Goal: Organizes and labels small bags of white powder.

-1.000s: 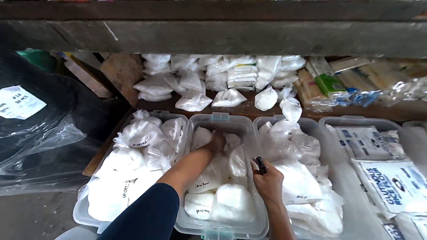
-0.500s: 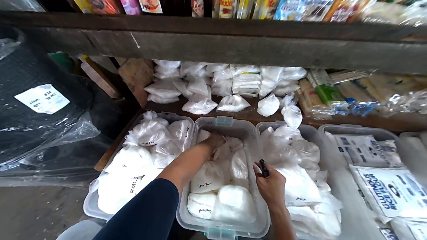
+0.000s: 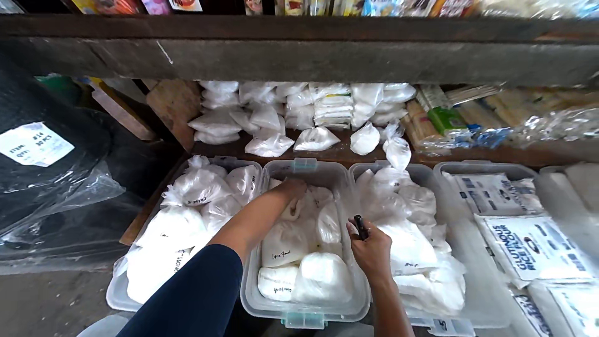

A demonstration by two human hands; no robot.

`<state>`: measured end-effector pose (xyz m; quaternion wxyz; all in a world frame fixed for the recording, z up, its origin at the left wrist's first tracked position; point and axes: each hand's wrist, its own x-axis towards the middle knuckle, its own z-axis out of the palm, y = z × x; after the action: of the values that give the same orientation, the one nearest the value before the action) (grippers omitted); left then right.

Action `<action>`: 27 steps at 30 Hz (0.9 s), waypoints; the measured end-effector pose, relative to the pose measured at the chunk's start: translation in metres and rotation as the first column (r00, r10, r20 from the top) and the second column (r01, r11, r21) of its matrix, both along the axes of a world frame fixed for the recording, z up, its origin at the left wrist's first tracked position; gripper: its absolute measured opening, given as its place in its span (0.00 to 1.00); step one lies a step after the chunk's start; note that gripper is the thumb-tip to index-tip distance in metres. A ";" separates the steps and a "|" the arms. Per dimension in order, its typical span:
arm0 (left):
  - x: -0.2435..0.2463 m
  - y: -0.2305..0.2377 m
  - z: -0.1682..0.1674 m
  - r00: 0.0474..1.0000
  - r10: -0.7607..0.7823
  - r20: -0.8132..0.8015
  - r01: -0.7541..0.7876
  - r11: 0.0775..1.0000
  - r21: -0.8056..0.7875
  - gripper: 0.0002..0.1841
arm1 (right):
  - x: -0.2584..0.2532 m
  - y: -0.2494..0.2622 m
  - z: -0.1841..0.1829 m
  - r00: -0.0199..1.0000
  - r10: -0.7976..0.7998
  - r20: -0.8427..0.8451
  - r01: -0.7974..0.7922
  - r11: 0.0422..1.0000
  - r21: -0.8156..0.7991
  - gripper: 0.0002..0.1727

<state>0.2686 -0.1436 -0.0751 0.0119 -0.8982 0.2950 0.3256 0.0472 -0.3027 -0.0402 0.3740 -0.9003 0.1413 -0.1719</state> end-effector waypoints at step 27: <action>-0.141 0.005 0.019 0.890 0.184 -0.418 -0.434 0.059 -0.899 0.37 | 0.002 0.004 0.003 0.987 -0.147 -0.068 0.161 0.933 0.321 0.29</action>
<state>0.1277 -0.1386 -0.0558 -0.6749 -0.6876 0.2335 0.1313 0.0490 -0.2982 -0.0376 0.4997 -0.8159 0.2458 -0.1556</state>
